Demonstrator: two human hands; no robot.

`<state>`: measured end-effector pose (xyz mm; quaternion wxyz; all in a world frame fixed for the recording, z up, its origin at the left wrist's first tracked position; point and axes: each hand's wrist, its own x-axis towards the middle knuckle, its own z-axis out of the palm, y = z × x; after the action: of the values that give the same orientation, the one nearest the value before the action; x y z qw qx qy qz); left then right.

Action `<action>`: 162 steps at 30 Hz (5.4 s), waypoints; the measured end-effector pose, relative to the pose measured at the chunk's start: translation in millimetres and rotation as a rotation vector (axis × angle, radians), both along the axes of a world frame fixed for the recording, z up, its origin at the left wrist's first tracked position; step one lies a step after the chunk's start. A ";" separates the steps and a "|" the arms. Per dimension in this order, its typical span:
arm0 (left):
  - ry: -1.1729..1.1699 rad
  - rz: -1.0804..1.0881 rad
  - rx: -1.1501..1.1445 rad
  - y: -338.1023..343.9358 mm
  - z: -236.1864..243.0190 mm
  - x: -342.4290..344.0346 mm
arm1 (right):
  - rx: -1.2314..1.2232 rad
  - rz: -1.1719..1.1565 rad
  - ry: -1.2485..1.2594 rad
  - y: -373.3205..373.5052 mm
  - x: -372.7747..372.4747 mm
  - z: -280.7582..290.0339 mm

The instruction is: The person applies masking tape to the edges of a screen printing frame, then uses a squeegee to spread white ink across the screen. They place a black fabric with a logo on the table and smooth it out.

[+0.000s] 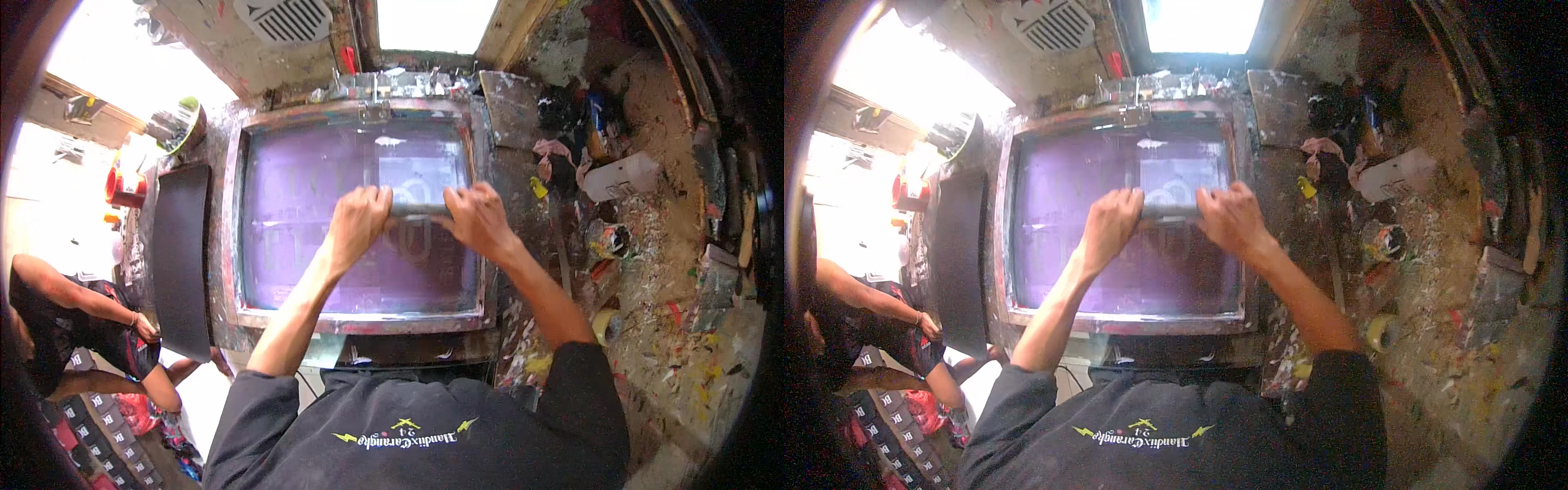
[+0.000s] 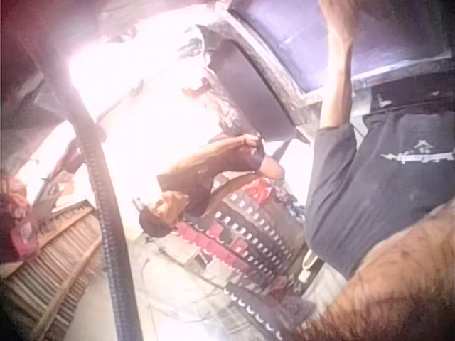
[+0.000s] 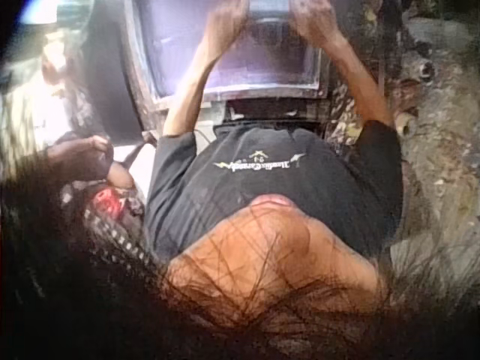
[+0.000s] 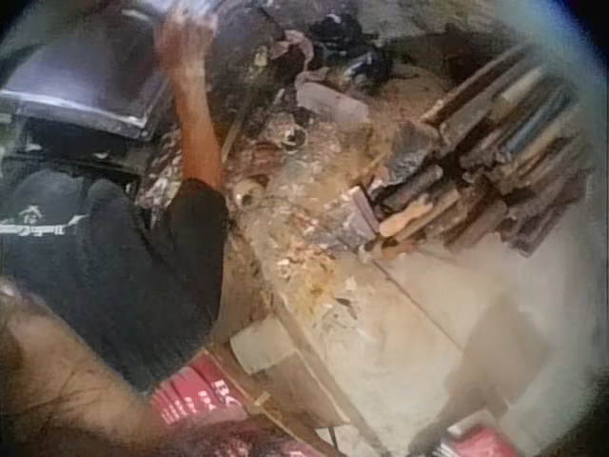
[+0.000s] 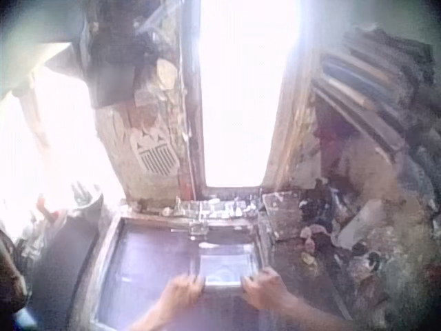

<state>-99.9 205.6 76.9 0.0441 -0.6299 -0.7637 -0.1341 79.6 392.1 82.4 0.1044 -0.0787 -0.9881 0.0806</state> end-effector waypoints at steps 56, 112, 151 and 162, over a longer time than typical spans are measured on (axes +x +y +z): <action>0.124 0.510 0.138 -312.0 -62.0 27.4 | -0.573 -0.752 0.233 -9.2 123.5 -77.6; 0.354 0.402 0.374 -304.3 -98.2 19.4 | -0.203 -0.022 -0.267 -130.6 47.7 85.2; 0.416 0.394 0.430 -287.0 -84.1 15.1 | 0.280 0.080 0.008 -63.9 -17.6 2.6; 0.298 0.870 -0.284 -306.7 -82.7 35.3 | -0.776 -0.539 0.671 -46.3 105.7 76.2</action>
<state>-64.6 -101.1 -5.8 0.1184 -0.2643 -0.9525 0.0941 185.3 345.8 158.6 0.3922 -0.3304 -0.7441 0.4281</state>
